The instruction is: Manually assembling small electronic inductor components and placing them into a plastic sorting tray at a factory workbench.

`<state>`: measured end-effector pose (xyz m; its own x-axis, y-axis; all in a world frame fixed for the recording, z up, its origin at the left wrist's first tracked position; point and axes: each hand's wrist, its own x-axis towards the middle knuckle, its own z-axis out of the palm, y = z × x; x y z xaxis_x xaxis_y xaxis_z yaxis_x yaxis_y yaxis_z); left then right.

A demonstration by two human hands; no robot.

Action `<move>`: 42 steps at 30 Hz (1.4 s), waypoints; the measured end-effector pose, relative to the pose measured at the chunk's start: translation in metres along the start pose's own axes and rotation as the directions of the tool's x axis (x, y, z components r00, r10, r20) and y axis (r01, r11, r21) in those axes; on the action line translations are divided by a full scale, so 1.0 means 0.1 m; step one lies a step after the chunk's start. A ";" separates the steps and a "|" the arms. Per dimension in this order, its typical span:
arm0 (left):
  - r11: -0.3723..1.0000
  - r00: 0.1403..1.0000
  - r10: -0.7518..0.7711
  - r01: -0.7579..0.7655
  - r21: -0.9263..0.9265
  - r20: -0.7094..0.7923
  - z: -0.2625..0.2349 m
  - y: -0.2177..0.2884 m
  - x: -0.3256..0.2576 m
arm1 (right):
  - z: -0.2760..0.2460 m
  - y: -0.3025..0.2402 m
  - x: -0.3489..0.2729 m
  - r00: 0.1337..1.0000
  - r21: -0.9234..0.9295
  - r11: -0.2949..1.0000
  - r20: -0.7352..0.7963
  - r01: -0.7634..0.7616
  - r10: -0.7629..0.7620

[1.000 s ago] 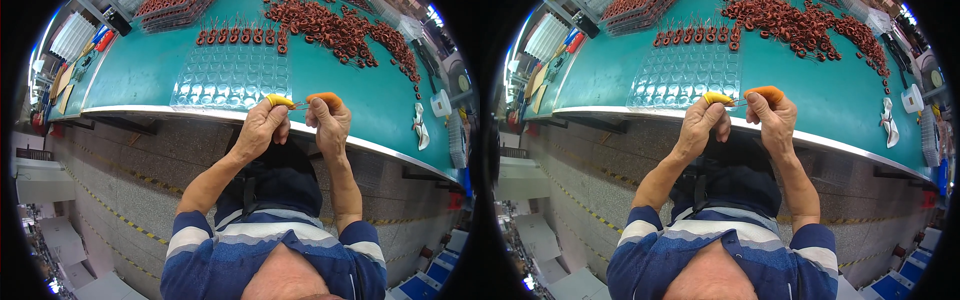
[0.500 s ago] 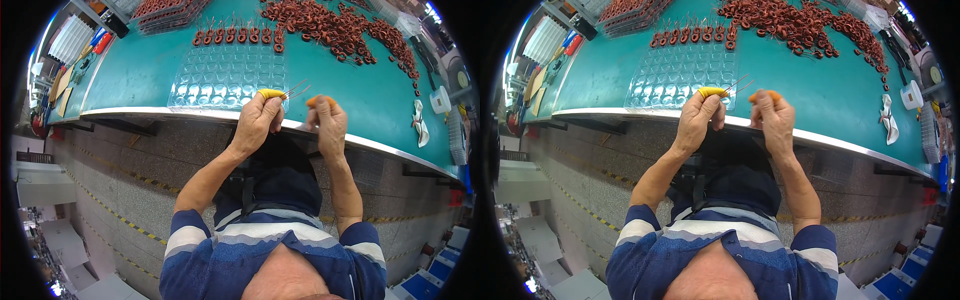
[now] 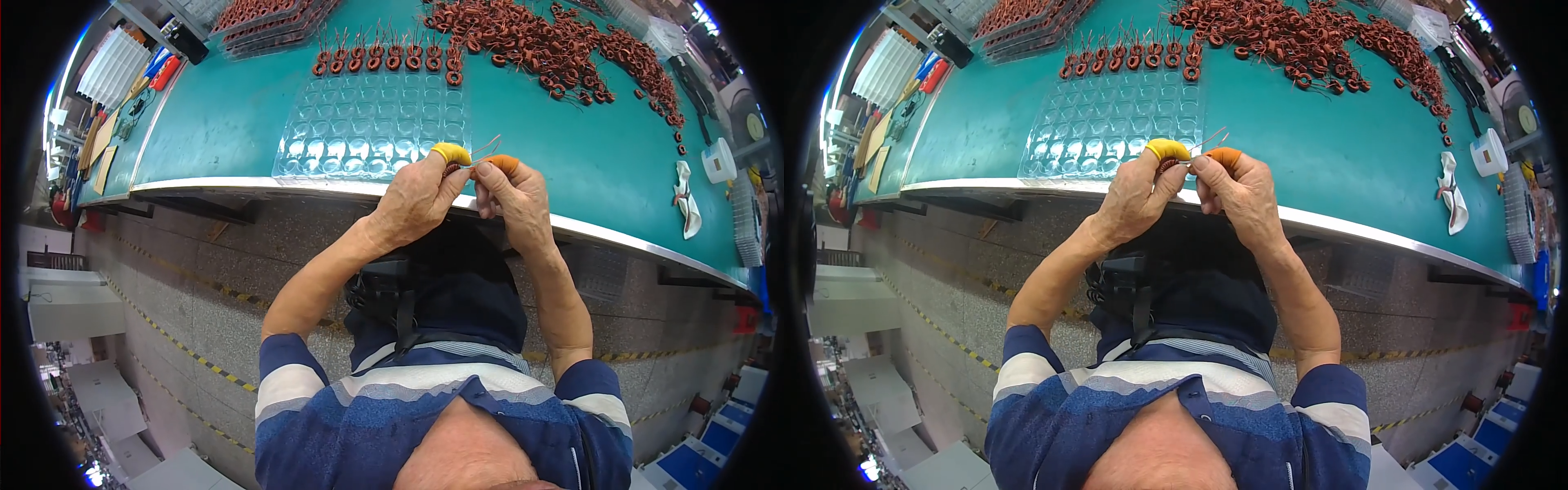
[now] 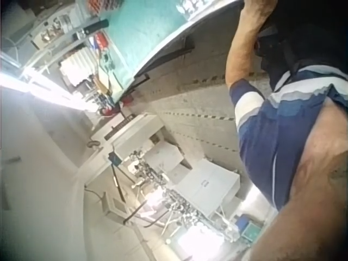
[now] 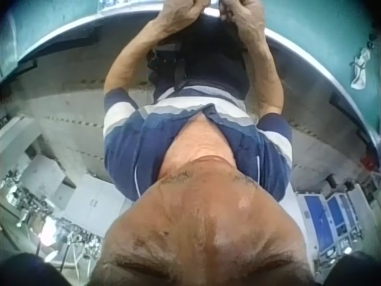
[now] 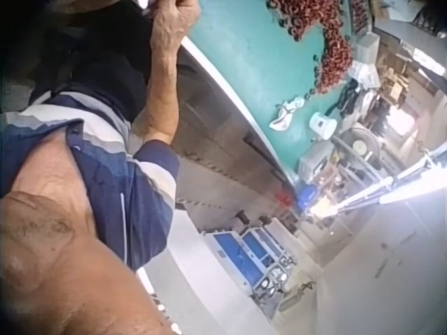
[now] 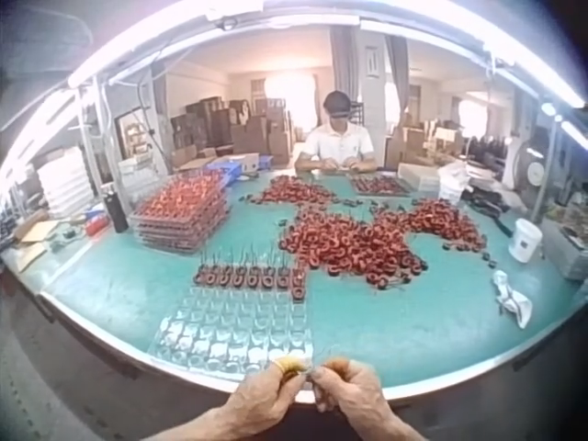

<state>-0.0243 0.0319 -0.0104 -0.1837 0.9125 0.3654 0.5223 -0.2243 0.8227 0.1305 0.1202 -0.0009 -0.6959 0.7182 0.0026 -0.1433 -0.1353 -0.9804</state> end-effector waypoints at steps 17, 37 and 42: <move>0.967 0.910 0.084 -0.173 0.189 0.406 -0.47 0.23 0.13 | 0.01 -0.02 0.05 0.996 0.016 0.997 0.056 -0.071 0.070; 0.830 0.860 0.210 -0.408 0.380 0.464 -0.50 0.17 0.06 | 0.01 0.04 0.06 0.991 -0.094 0.990 0.081 -0.102 0.110; 0.884 0.855 0.126 -0.326 0.333 0.503 -0.52 0.24 0.09 | 0.00 0.08 0.03 0.992 -0.103 0.991 0.076 -0.089 0.097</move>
<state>-0.0566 0.0167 0.0354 0.3276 0.9241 0.1968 0.7996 -0.3822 0.4632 0.1273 0.1215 -0.0083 -0.7582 0.6474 -0.0777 -0.0072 -0.1274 -0.9918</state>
